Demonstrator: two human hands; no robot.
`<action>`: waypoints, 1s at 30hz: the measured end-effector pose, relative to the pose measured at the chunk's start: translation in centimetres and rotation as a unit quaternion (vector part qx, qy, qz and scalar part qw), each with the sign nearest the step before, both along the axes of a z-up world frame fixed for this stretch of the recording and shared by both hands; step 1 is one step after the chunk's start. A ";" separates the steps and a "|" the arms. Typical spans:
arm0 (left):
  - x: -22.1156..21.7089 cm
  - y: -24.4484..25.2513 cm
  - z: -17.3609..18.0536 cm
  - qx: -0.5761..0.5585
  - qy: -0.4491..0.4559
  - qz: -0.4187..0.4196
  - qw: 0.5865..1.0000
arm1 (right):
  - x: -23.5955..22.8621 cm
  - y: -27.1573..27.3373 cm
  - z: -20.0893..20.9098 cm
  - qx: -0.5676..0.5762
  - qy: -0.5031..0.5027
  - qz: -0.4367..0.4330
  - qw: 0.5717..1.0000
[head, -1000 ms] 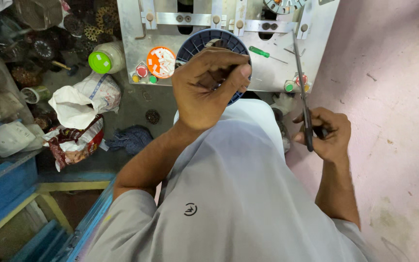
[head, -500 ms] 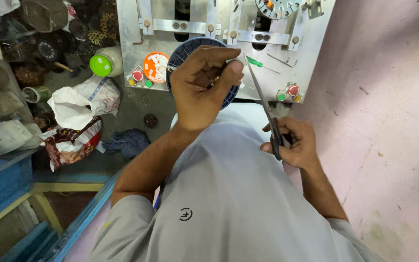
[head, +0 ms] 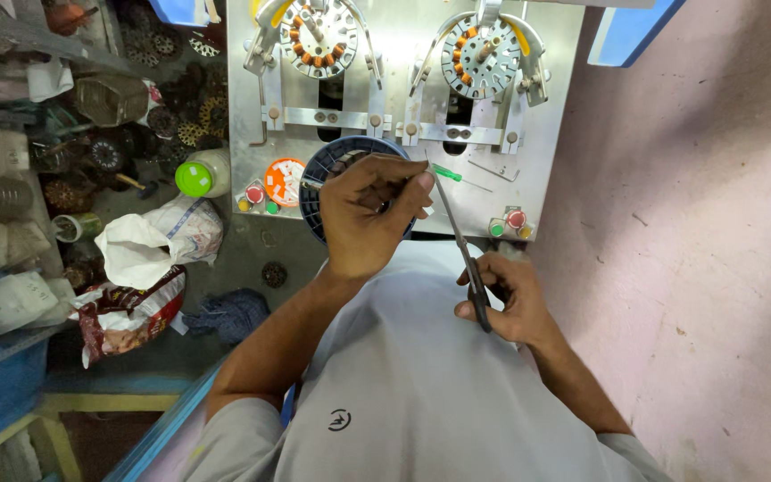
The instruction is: The person assembles a circular electrical component by inserting white plastic spacers into slots on a copper-wound stator. They use scissors to trim excess material and a screwdriver to adjust the assembly, working in a cluttered workshop environment.
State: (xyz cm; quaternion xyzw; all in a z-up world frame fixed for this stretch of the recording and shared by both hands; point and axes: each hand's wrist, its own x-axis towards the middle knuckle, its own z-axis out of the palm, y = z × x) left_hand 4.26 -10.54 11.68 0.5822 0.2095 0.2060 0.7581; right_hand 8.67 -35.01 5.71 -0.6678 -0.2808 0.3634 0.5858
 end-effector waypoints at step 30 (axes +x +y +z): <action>-0.4 -1.3 0.3 0.020 0.007 -0.147 0.989 | 9.4 -3.8 -10.1 -0.406 -0.155 -0.281 0.855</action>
